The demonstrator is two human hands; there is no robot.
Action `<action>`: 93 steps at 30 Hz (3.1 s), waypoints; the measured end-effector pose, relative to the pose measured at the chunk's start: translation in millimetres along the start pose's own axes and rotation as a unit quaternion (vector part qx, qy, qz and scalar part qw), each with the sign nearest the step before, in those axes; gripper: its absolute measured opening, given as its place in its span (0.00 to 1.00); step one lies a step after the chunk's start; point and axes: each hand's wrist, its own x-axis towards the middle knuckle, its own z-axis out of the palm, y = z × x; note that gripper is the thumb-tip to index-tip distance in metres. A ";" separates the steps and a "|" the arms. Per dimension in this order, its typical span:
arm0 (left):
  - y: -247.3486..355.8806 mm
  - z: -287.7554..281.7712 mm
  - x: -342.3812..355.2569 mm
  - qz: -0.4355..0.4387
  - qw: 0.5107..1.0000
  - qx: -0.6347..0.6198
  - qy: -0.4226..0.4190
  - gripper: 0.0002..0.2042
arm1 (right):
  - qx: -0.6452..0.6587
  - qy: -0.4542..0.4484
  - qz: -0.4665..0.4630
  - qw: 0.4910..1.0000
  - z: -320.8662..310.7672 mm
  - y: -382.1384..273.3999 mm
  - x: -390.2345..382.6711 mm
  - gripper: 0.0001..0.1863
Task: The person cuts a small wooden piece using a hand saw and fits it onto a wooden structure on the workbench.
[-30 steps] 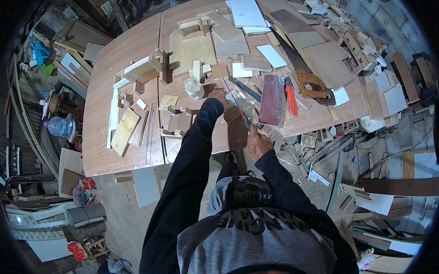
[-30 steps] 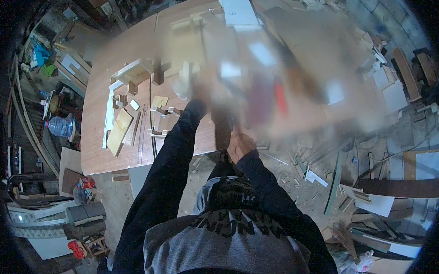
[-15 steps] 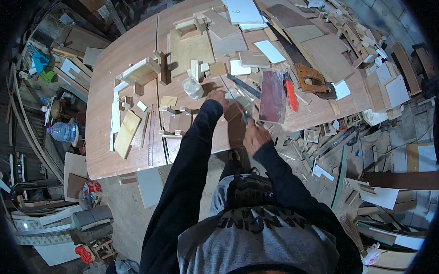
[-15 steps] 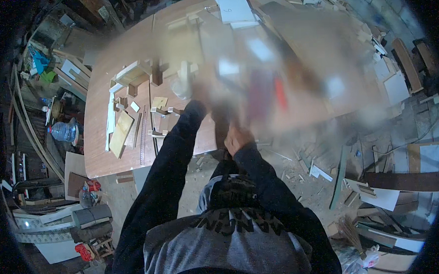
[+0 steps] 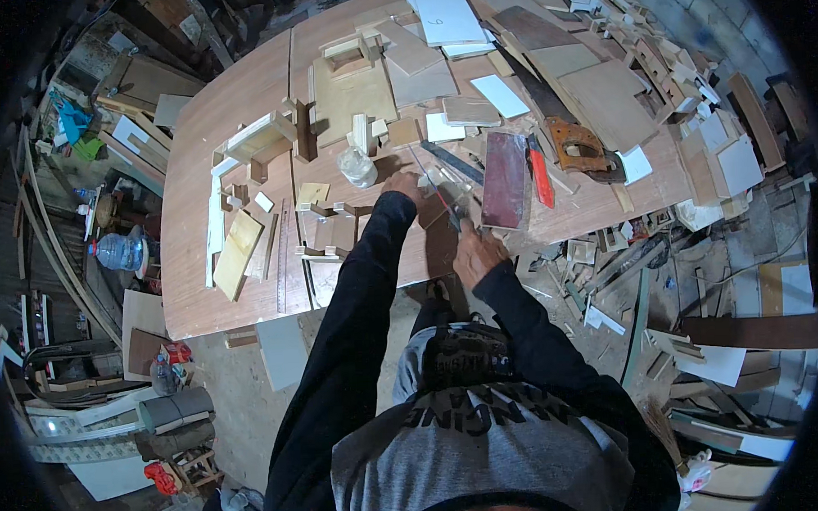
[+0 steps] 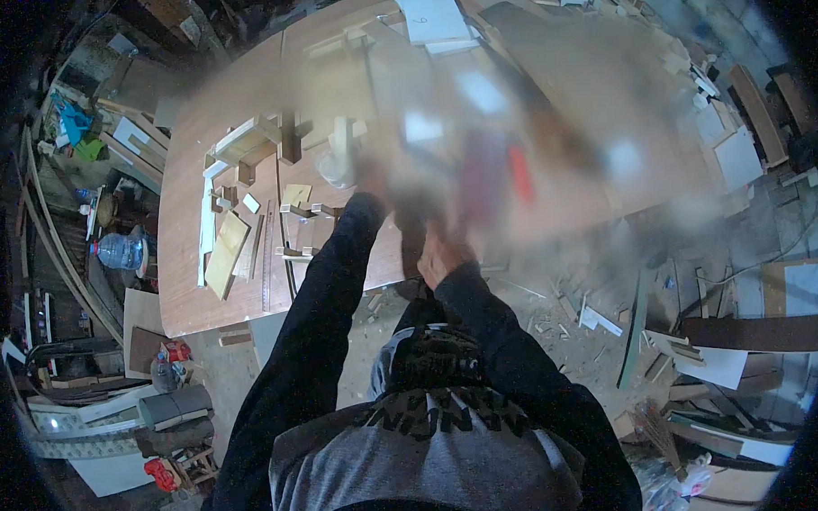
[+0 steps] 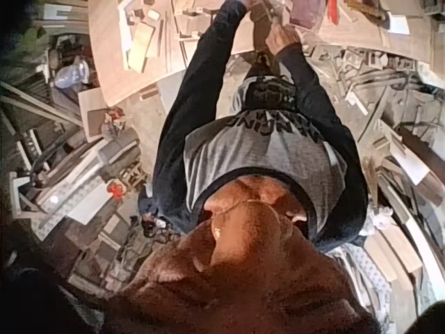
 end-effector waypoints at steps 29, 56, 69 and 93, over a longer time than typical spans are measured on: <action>16.9 -12.8 -14.0 -0.003 0.999 -0.026 0.022 0.11 | -0.101 -0.105 0.008 0.989 -3.0 17.2 -17.9 0.16; 44.4 -79.5 -52.7 0.127 0.960 -0.090 0.232 0.22 | 0.325 0.159 0.245 0.899 53.1 14.4 96.4 0.11; 31.4 -89.5 -56.7 -0.012 0.949 -0.280 0.146 0.16 | 0.110 0.218 0.181 0.953 78.0 41.2 101.9 0.06; 31.6 -117.6 -37.4 -0.037 0.772 -0.633 -0.047 0.13 | 0.221 0.075 0.044 0.971 18.9 21.8 128.1 0.09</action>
